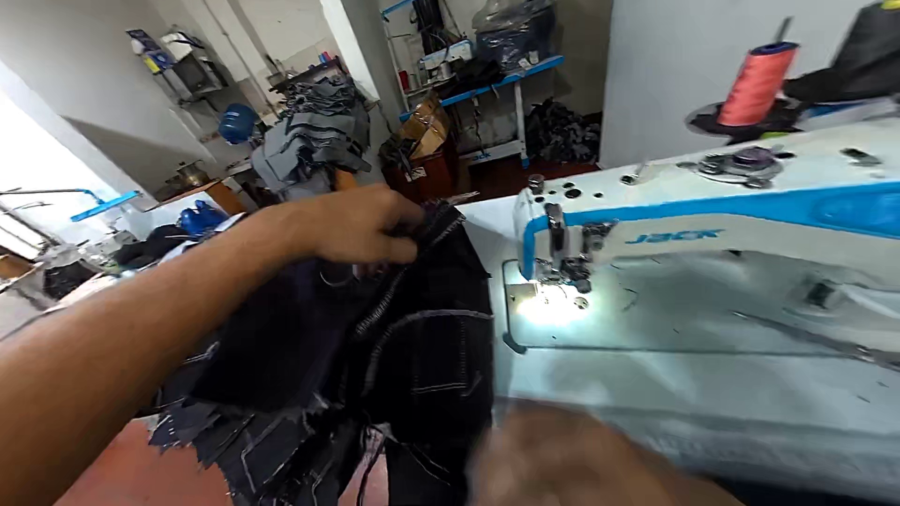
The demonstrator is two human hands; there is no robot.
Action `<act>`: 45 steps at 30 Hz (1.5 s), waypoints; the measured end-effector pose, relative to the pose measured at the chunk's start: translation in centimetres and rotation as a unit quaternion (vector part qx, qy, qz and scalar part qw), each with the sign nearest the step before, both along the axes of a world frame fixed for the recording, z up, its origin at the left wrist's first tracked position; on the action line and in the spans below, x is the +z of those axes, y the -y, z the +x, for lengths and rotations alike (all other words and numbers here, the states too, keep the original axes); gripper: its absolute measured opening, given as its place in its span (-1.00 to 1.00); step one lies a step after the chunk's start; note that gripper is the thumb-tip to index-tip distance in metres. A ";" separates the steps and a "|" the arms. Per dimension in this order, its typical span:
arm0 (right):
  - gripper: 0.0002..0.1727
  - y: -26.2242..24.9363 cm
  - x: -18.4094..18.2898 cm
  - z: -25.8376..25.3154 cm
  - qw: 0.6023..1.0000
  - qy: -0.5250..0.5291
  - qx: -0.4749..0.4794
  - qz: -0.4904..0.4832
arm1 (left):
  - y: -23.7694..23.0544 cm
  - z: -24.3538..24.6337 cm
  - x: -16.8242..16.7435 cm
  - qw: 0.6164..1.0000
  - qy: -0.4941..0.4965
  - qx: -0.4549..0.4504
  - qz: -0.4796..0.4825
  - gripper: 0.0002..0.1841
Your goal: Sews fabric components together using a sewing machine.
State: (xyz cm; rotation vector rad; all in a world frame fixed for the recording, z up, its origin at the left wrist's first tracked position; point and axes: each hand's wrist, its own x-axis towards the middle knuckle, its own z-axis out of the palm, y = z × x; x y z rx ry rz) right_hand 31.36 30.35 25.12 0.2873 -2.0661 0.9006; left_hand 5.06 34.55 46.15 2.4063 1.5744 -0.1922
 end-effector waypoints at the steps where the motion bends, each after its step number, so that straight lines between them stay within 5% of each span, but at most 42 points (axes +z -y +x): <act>1: -0.57 -2.0 -0.5 -3.0 0.994 -0.021 -0.099 0.035 | -0.4 1.4 -1.6 0.999 0.018 0.007 -0.036 -0.82; 3: -0.54 -5.9 -4.2 -7.7 0.953 0.111 -0.267 0.092 | -1.5 2.7 -6.6 0.995 0.045 0.011 -0.083 -0.80; 5: -0.41 -7.2 -7.1 -9.4 0.904 0.341 -0.242 0.090 | -2.2 2.5 -11.7 0.995 0.027 0.016 -0.093 -0.76; 9: -0.36 -7.4 -9.5 -8.7 0.874 0.440 -0.181 0.098 | -2.7 0.5 -16.4 0.995 0.054 0.014 -0.085 -0.76; 13: -0.47 -5.6 -10.4 -4.2 0.921 0.294 -0.245 0.072 | -1.5 0.8 -16.9 0.998 -0.007 -0.022 0.053 -0.79; 16: -0.55 -5.0 -12.4 -0.2 0.871 0.299 -0.379 0.091 | 1.1 2.6 -19.3 0.991 -0.021 -0.036 0.129 -0.79; 20: -0.54 -5.3 -14.4 3.1 0.876 0.295 -0.365 0.109 | 1.7 3.6 -25.6 0.990 0.010 -0.102 0.095 -0.55; 23: -0.54 -5.8 -15.0 3.8 0.884 0.230 -0.390 0.120 | -0.2 1.4 -28.4 0.981 -0.004 0.020 0.194 -0.30; 27: -0.57 -5.4 -15.0 3.6 0.849 0.205 -0.469 0.127 | -1.8 1.0 -32.8 0.973 0.023 0.145 0.178 -0.03; 30: -0.46 -4.9 -15.0 3.7 0.839 0.213 -0.487 0.117 | -1.3 1.5 -31.4 0.966 0.052 0.096 0.235 -0.17; 32: -0.44 -5.0 -14.9 3.8 0.839 0.211 -0.487 0.122 | 0.4 2.3 -30.0 0.949 0.116 -0.016 0.294 -0.32; 35: -0.53 -4.5 -15.1 4.1 0.832 0.200 -0.503 0.119 | 2.1 3.7 -30.3 0.935 0.138 -0.129 0.299 -0.69; 39: -0.54 -4.3 -15.4 4.0 0.834 0.175 -0.506 0.130 | 1.7 4.4 -30.2 0.910 0.211 -0.095 0.344 -0.81; 45: -0.53 -4.3 -15.6 4.0 0.829 0.152 -0.522 0.134 | 1.9 4.2 -32.8 0.919 0.255 -0.131 0.271 -0.82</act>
